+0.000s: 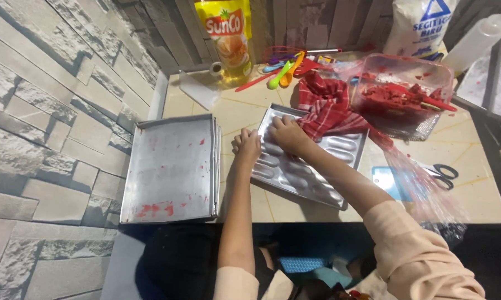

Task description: Greasing the individual cavities of a metal baking mold using a red cloth to prepare for baking.

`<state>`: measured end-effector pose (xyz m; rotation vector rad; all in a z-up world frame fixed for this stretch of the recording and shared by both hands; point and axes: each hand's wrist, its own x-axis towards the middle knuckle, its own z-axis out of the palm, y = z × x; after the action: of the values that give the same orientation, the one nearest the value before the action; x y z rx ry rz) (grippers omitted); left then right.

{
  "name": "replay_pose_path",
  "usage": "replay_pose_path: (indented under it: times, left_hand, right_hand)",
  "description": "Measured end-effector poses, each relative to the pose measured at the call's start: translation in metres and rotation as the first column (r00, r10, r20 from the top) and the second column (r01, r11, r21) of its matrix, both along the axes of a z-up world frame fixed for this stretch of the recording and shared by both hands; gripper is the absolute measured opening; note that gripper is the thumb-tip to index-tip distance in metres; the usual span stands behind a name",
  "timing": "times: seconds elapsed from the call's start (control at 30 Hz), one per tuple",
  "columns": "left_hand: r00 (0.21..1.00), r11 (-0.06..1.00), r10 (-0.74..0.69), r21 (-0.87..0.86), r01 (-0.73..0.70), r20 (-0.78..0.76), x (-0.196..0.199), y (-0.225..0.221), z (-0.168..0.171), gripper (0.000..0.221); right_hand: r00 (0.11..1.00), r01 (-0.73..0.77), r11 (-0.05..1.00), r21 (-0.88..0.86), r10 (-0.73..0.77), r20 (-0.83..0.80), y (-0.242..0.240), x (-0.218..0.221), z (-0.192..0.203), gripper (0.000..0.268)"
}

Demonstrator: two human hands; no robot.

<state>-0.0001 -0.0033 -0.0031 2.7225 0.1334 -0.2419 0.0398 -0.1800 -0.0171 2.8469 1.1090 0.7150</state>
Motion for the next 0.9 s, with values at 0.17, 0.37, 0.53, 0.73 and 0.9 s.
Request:
replay_pose_path:
  times: [0.17, 0.37, 0.53, 0.73, 0.9]
  left_hand:
    - [0.999, 0.999, -0.036, 0.015, 0.036, 0.003, 0.005, 0.004, -0.005, 0.028]
    - [1.0, 0.999, -0.032, -0.016, 0.032, 0.0, 0.001, 0.002, -0.001, 0.029]
    - [1.0, 1.0, -0.015, 0.015, 0.015, 0.009, 0.006, 0.005, -0.029, 0.029]
    - [1.0, 1.0, 0.021, -0.014, -0.021, 0.007, -0.013, 0.0, -0.012, 0.026]
    - [0.998, 0.998, 0.057, -0.033, -0.057, 0.016, -0.026, -0.007, 0.007, 0.028]
  right_hand:
    - [0.994, -0.095, 0.995, -0.006, 0.095, -0.05, -0.025, -0.046, 0.025, 0.014]
    - [0.986, -0.165, 0.986, 0.014, 0.165, 0.002, -0.071, -0.088, 0.02, 0.019]
    - [0.984, -0.177, 0.984, 0.016, 0.177, 0.01, -0.092, -0.124, 0.045, 0.017]
    - [0.986, -0.167, 0.986, 0.022, 0.166, 0.022, -0.072, -0.099, 0.045, 0.015]
    - [0.995, -0.092, 0.995, 0.036, 0.093, -0.025, -0.017, -0.061, 0.018, 0.02]
